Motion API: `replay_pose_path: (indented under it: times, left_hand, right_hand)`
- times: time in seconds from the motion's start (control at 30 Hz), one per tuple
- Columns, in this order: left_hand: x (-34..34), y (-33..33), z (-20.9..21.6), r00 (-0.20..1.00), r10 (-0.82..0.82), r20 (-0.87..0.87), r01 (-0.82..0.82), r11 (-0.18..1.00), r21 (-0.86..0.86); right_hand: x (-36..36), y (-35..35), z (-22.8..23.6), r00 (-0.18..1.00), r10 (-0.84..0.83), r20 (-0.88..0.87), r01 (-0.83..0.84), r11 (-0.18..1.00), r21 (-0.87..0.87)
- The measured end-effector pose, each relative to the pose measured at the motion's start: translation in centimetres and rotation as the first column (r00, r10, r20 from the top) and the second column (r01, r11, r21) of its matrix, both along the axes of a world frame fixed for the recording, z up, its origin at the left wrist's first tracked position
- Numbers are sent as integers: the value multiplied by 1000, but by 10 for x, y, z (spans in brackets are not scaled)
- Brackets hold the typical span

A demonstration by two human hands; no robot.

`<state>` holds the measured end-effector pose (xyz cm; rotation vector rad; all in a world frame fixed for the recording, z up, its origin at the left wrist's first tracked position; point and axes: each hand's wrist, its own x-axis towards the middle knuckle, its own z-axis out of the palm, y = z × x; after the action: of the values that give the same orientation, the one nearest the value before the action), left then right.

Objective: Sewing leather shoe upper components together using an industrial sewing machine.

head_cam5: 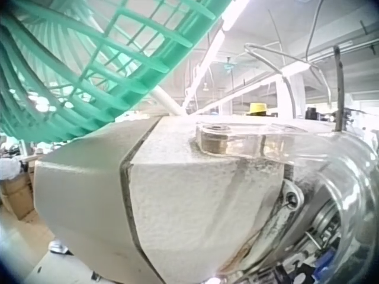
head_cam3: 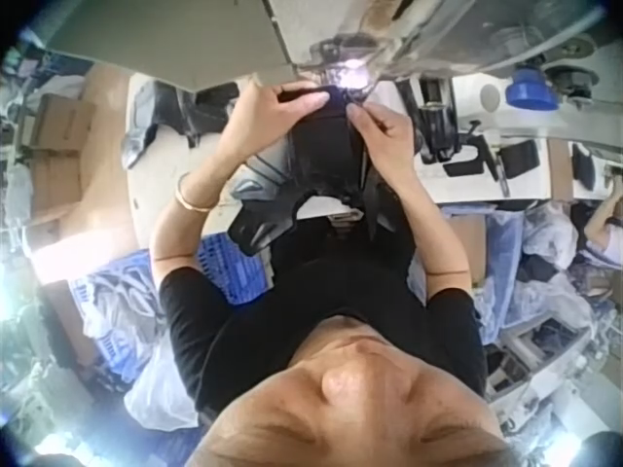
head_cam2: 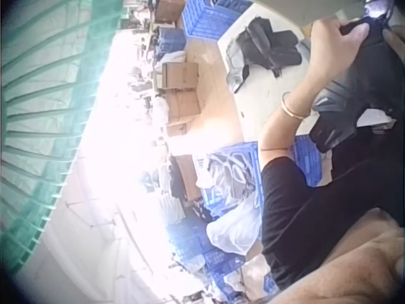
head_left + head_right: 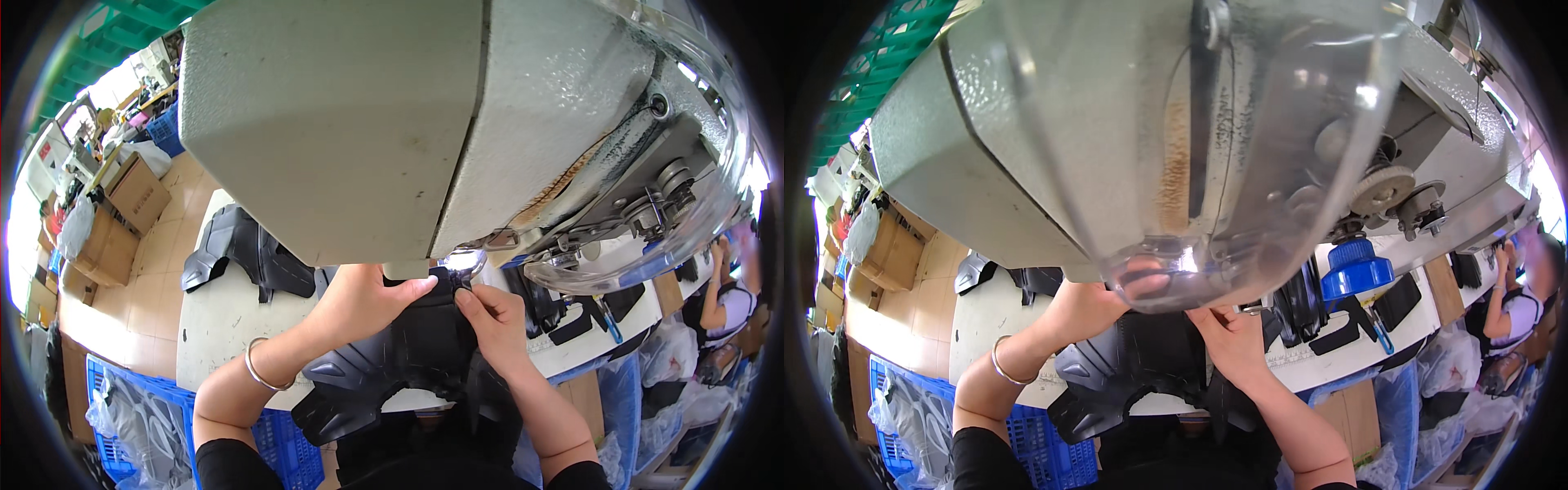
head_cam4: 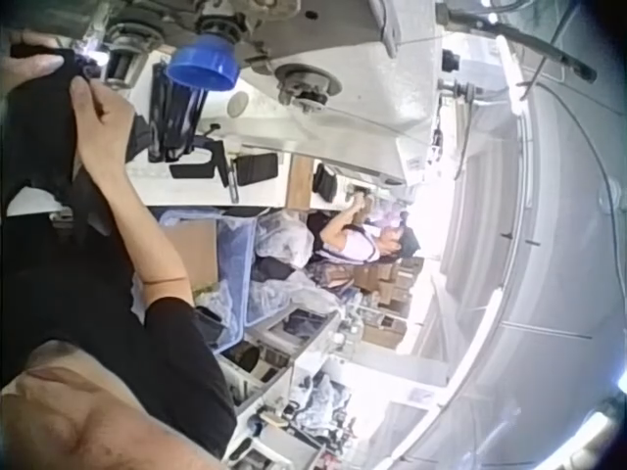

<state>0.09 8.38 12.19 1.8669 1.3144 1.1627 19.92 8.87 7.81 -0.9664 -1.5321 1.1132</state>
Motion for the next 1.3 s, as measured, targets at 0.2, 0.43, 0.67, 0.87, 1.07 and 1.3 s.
replay_pose_path:
  times: [0.2, 0.43, 0.67, 0.87, 1.07, 1.3]
  left_hand:
    - [-5, 7, 3, 998, -62, 0, 62, 997, -39]
    - [-11, 21, -6, 993, -110, -37, 109, 993, -37]
    - [-30, 38, 1, 922, -387, 5, 378, 895, -236]
    - [-23, 36, 19, 963, -185, 198, 257, 855, -450]
    - [-33, 35, 19, 933, -335, 134, 361, 871, -333]
    - [-22, 32, 27, 954, -255, 160, 299, 862, -409]
  right_hand:
    - [2, 1, 4, 999, 10, 44, -11, 1000, 25]
    - [-1, -4, 15, 999, 1, 47, -4, 998, 59]
    - [-7, 2, 12, 996, -68, 57, 64, 995, 70]
    - [-13, 6, 16, 997, -56, 55, 51, 995, 88]
    - [-12, 6, 17, 993, -65, 96, 54, 992, 113]
    - [-11, 8, 16, 999, -46, 15, 45, 997, 65]
